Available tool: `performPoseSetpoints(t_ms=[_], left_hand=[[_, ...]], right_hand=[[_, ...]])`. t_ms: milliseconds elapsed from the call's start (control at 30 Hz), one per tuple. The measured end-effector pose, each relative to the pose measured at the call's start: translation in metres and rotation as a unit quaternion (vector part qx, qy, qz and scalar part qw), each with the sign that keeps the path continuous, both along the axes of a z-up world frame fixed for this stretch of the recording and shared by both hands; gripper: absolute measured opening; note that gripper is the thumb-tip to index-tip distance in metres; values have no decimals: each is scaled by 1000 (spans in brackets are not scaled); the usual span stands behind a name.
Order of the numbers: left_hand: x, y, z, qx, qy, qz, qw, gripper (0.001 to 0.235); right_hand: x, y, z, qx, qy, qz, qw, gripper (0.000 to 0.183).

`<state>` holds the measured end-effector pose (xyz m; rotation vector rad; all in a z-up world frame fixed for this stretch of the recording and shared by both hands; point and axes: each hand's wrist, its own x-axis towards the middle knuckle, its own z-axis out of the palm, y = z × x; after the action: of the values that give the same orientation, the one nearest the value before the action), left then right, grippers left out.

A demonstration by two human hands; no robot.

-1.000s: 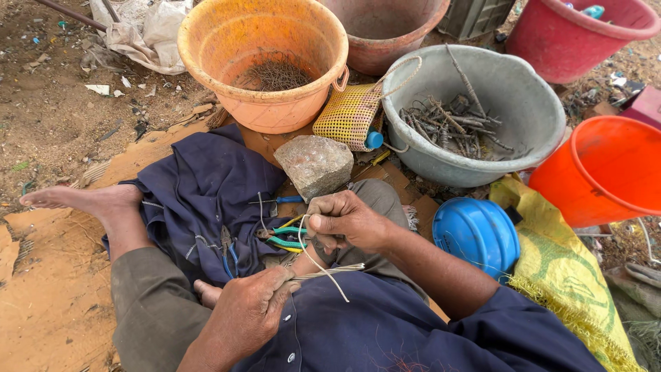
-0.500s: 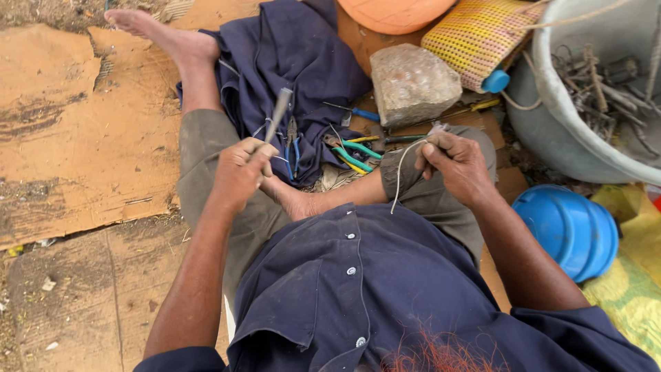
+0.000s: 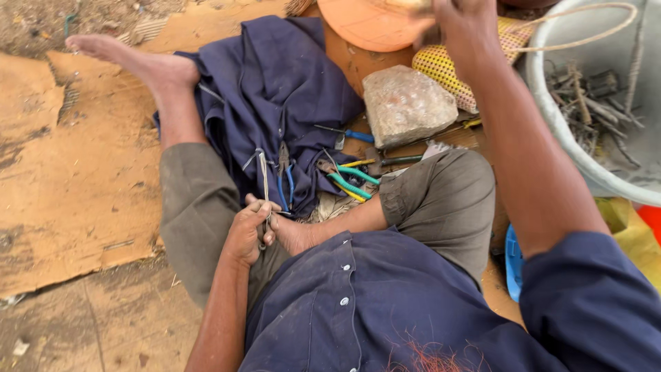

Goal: The person sits on the ground and uses pliers to straighten and separate twisted metal wires. They repeatedly grip, twist, and pull the wires to untangle them, then place the processed pieces into a nearby bucket.

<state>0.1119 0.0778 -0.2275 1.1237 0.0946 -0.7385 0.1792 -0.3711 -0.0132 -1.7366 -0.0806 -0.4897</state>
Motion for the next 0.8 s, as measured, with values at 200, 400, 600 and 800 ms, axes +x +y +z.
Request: performPoseSetpoints(t_ms=[200, 400, 600, 800], left_hand=[[0, 2, -11, -9, -3, 25, 1000, 27], [13, -5, -11, -24, 12, 13, 1000, 26], [16, -4, -15, 6, 18, 1, 1000, 27], [17, -4, -23, 20, 27, -15, 999, 27]], right_hand=[[36, 41, -91, -178, 101, -124, 971, 19], [-4, 122, -230, -392, 305, 25, 868, 24], [8, 142, -288, -486, 333, 1, 808, 30], [4, 142, -301, -458, 243, -18, 855, 19]])
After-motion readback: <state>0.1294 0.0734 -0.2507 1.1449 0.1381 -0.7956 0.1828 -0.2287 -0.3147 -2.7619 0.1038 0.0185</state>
